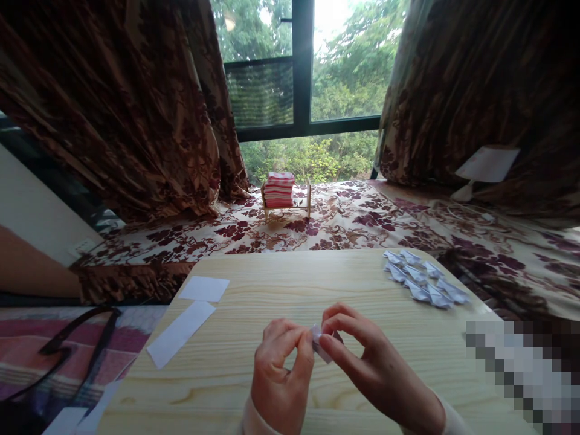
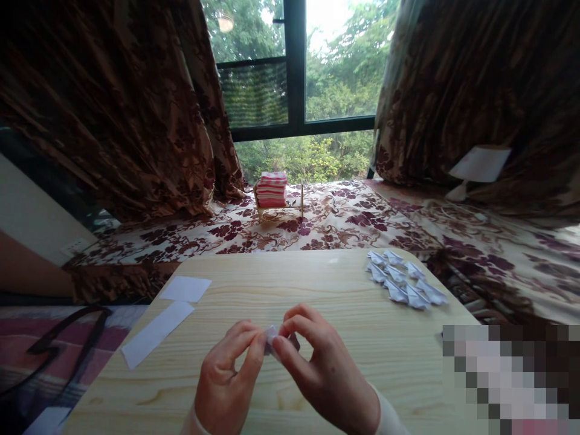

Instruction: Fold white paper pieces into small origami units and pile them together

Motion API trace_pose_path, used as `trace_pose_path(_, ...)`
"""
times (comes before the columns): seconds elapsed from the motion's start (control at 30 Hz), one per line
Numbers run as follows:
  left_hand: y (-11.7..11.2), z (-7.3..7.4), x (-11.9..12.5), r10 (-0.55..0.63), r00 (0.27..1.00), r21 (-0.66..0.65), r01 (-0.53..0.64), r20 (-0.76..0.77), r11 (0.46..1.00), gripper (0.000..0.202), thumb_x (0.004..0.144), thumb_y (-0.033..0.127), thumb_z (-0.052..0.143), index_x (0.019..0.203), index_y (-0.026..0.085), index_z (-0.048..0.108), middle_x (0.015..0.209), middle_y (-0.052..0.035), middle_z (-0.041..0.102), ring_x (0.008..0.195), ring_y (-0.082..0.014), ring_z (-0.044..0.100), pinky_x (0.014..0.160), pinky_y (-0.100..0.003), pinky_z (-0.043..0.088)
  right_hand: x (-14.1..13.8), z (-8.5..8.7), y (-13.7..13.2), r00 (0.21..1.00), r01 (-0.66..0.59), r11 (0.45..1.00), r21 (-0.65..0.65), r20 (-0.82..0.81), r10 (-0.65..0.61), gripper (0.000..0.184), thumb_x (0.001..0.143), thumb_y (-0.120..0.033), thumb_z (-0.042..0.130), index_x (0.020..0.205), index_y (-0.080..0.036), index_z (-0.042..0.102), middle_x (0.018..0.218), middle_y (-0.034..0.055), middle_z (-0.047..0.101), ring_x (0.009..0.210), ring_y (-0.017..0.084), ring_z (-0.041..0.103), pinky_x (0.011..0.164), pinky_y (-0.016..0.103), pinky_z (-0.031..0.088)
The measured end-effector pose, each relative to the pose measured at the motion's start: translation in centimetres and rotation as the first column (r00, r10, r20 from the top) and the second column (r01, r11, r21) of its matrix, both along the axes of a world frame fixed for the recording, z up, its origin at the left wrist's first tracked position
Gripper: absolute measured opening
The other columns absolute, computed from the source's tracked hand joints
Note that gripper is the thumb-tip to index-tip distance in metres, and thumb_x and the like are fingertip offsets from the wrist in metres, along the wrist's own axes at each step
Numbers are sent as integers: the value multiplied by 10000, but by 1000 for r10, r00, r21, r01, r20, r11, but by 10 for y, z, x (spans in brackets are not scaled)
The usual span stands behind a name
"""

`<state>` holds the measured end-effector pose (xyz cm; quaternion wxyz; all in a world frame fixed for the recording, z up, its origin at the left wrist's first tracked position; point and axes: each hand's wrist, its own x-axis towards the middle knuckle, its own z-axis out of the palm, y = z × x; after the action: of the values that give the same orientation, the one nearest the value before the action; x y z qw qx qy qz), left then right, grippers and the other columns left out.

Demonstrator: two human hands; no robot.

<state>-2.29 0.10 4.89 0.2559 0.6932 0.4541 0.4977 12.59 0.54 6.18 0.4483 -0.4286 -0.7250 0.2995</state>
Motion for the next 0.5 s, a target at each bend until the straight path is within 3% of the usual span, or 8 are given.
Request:
trace_pose_path(0.17, 0, -3, 1, 19, 998, -41, -17, 55, 999, 227, 866, 171, 497, 742, 194, 685, 704, -15, 625, 699, -163, 578, 694, -262, 446, 0, -2, 2, 1000, -8, 1000, 15, -11, 8, 176, 873, -212, 521, 701, -194, 553, 781, 30, 585, 734, 155, 581, 675, 267, 484)
trace_pose_path(0.23, 0, -3, 2, 45, 994, -75, -37, 96, 996, 230, 866, 185, 498, 728, 189, 681, 702, -16, 616, 701, -164, 574, 686, -256, 443, 6, -3, 4, 1000, 18, 1000, 23, -13, -18, 89, 870, -227, 529, 818, -198, 595, 896, 49, 607, 830, 168, 597, 730, 271, 491)
trace_pose_path(0.33, -1, -4, 3, 77, 982, -108, -59, 170, 992, 224, 864, 194, 507, 724, 186, 681, 694, -11, 596, 698, -157, 562, 676, -244, 434, 16, -2, 6, 994, 104, 994, 24, -25, -104, 165, 885, -273, 508, 1017, -213, 589, 1035, 62, 606, 954, 180, 593, 785, 271, 493)
trace_pose_path(0.5, -2, -4, 4, 91, 970, -83, -74, 225, 994, 197, 851, 174, 529, 741, 196, 691, 695, 4, 590, 690, -143, 554, 664, -225, 429, 19, -3, 1, 996, 85, 996, -11, 6, -85, 153, 903, -301, 490, 861, -213, 607, 888, 37, 605, 831, 164, 599, 734, 264, 495)
